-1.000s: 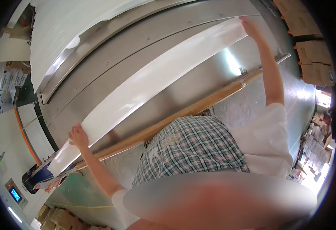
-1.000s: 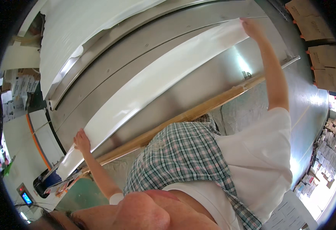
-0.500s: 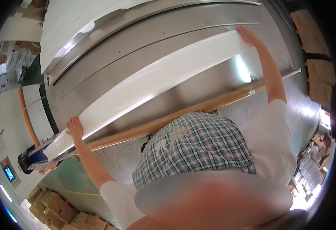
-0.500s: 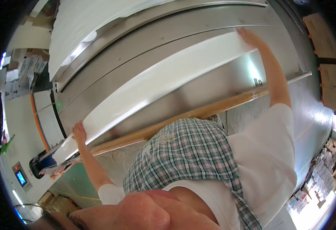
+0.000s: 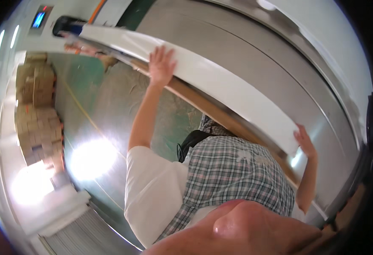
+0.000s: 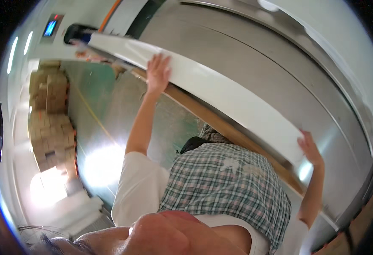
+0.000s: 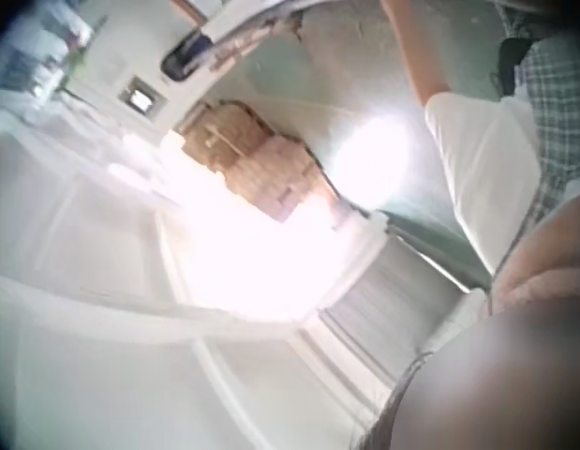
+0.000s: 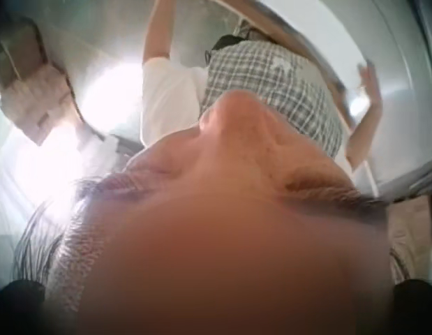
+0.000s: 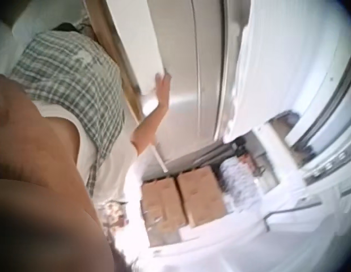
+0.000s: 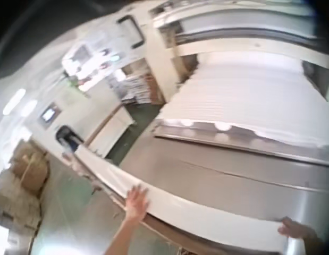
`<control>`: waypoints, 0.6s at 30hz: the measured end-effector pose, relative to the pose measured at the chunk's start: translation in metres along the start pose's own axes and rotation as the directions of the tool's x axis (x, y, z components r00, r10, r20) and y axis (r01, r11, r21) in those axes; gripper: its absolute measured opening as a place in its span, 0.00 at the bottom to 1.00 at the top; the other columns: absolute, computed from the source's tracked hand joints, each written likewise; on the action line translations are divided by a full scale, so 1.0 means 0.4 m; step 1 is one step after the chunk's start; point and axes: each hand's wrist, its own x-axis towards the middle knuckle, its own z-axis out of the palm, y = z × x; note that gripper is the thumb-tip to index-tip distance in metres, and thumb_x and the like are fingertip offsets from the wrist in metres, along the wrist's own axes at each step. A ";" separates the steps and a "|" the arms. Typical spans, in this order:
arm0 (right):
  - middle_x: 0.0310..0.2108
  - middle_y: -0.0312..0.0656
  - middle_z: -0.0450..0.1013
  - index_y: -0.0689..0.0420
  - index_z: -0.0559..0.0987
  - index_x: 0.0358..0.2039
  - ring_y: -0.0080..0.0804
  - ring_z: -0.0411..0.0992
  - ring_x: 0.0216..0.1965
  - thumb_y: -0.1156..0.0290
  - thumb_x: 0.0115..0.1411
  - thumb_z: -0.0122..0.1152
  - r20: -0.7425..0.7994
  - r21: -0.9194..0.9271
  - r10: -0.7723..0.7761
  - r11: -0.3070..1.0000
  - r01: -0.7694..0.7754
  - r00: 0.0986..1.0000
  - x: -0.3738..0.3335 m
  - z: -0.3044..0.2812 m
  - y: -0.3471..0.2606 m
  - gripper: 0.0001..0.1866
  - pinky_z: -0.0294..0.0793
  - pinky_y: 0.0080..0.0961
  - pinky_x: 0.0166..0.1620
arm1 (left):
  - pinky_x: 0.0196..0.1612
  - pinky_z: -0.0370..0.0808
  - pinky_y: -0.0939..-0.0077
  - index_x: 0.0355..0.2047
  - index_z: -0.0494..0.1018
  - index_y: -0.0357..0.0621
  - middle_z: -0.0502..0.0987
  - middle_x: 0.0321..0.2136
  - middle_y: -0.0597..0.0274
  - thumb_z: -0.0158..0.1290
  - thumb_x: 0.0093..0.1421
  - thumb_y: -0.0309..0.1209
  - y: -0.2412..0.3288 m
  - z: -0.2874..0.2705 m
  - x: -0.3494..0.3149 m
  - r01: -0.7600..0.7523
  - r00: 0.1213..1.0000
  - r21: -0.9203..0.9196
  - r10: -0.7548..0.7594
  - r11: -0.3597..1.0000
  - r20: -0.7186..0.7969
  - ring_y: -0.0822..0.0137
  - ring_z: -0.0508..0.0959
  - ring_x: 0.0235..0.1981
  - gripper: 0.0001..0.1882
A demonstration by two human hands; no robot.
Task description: The person is manually handling and stacking large sheets of paper coming from a processing machine.
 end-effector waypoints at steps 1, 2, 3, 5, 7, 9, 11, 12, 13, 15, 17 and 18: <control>0.39 0.38 0.63 0.58 0.62 0.51 0.25 0.61 0.42 0.59 0.61 0.44 0.118 0.040 0.134 0.989 -0.140 0.984 0.028 0.031 -0.115 0.21 0.61 0.24 0.47 | 0.58 0.49 0.50 0.49 0.67 0.54 0.60 0.55 0.51 0.47 0.55 0.41 -0.005 -0.020 -0.018 0.015 0.999 -0.036 -0.016 0.999 -0.038 0.51 0.58 0.57 0.20; 0.39 0.39 0.63 0.58 0.63 0.50 0.25 0.61 0.42 0.59 0.61 0.44 0.133 0.013 -0.011 1.000 0.009 0.991 0.059 0.058 -0.111 0.21 0.61 0.24 0.47 | 0.58 0.50 0.50 0.46 0.69 0.52 0.63 0.52 0.49 0.48 0.54 0.41 0.007 -0.017 -0.027 0.017 0.995 -0.071 -0.024 0.997 -0.101 0.50 0.60 0.56 0.18; 0.40 0.39 0.63 0.59 0.64 0.50 0.26 0.61 0.42 0.59 0.61 0.44 0.147 -0.009 -0.143 0.989 0.146 0.979 0.077 0.073 -0.110 0.21 0.61 0.24 0.47 | 0.58 0.50 0.50 0.46 0.69 0.52 0.63 0.52 0.49 0.48 0.54 0.41 0.032 -0.013 -0.032 0.050 0.992 -0.063 -0.057 0.997 -0.111 0.50 0.60 0.56 0.18; 0.40 0.40 0.63 0.60 0.64 0.49 0.27 0.62 0.41 0.59 0.61 0.45 0.156 0.011 -0.189 0.982 0.190 0.969 0.115 0.098 -0.163 0.21 0.61 0.24 0.47 | 0.58 0.51 0.51 0.43 0.71 0.51 0.65 0.51 0.49 0.48 0.54 0.41 0.058 -0.020 -0.033 0.052 0.986 -0.168 -0.077 0.984 -0.146 0.51 0.62 0.55 0.17; 0.40 0.41 0.63 0.61 0.64 0.49 0.28 0.62 0.41 0.58 0.61 0.45 0.140 0.048 -0.221 0.975 0.216 0.965 0.148 0.128 -0.235 0.22 0.60 0.25 0.48 | 0.57 0.52 0.52 0.41 0.72 0.49 0.67 0.49 0.50 0.49 0.53 0.40 0.073 -0.026 -0.020 0.053 0.981 -0.171 -0.084 0.984 -0.177 0.52 0.63 0.54 0.17; 0.39 0.43 0.64 0.62 0.64 0.49 0.29 0.65 0.38 0.58 0.61 0.45 0.141 0.079 -0.244 0.969 0.235 0.959 0.188 0.150 -0.299 0.22 0.66 0.25 0.41 | 0.57 0.54 0.54 0.40 0.73 0.49 0.68 0.48 0.50 0.49 0.52 0.40 0.072 -0.027 -0.011 0.018 0.979 -0.226 -0.063 0.974 -0.194 0.51 0.64 0.53 0.16; 0.39 0.43 0.63 0.62 0.64 0.49 0.28 0.66 0.36 0.59 0.61 0.45 0.170 0.101 -0.240 0.969 0.225 0.956 0.228 0.173 -0.367 0.22 0.69 0.23 0.36 | 0.56 0.56 0.56 0.39 0.73 0.48 0.69 0.47 0.51 0.50 0.51 0.39 0.071 -0.046 -0.012 0.010 0.974 -0.205 -0.057 0.979 -0.221 0.53 0.65 0.52 0.16; 0.38 0.43 0.63 0.62 0.64 0.49 0.27 0.66 0.34 0.59 0.61 0.45 0.190 0.116 -0.218 0.973 0.198 0.957 0.243 0.174 -0.398 0.22 0.71 0.21 0.30 | 0.56 0.57 0.56 0.40 0.73 0.48 0.69 0.46 0.51 0.48 0.54 0.40 0.083 -0.060 -0.006 -0.002 0.979 -0.230 -0.046 0.973 -0.201 0.52 0.66 0.51 0.16; 0.38 0.43 0.63 0.62 0.64 0.49 0.27 0.66 0.34 0.59 0.61 0.45 0.192 0.116 -0.224 0.972 0.205 0.956 0.262 0.184 -0.426 0.22 0.71 0.21 0.30 | 0.55 0.58 0.56 0.41 0.72 0.47 0.69 0.46 0.51 0.45 0.56 0.41 0.091 -0.075 -0.002 -0.011 0.983 -0.254 -0.036 0.967 -0.180 0.52 0.66 0.51 0.17; 0.38 0.44 0.61 0.59 0.66 0.48 0.29 0.66 0.34 0.57 0.60 0.46 0.189 0.143 -0.199 0.974 0.174 0.962 0.304 0.215 -0.470 0.22 0.72 0.21 0.23 | 0.55 0.60 0.57 0.41 0.72 0.46 0.70 0.45 0.52 0.48 0.54 0.40 0.104 -0.100 0.004 -0.008 0.983 -0.251 -0.038 0.968 -0.179 0.53 0.67 0.51 0.17; 0.37 0.44 0.62 0.58 0.67 0.48 0.29 0.67 0.33 0.57 0.60 0.46 0.177 0.088 -0.250 0.967 0.238 0.952 0.339 0.242 -0.527 0.22 0.71 0.20 0.24 | 0.54 0.61 0.58 0.40 0.73 0.47 0.70 0.45 0.52 0.51 0.50 0.39 0.102 -0.112 0.002 -0.053 0.983 -0.270 0.002 0.961 -0.186 0.53 0.67 0.50 0.18; 0.36 0.43 0.63 0.58 0.67 0.48 0.28 0.67 0.32 0.56 0.60 0.45 0.157 0.036 -0.292 0.956 0.290 0.944 0.363 0.256 -0.556 0.21 0.71 0.19 0.25 | 0.54 0.61 0.58 0.40 0.73 0.47 0.70 0.45 0.52 0.51 0.50 0.39 0.102 -0.122 0.006 -0.044 0.982 -0.260 -0.006 0.965 -0.190 0.53 0.67 0.50 0.18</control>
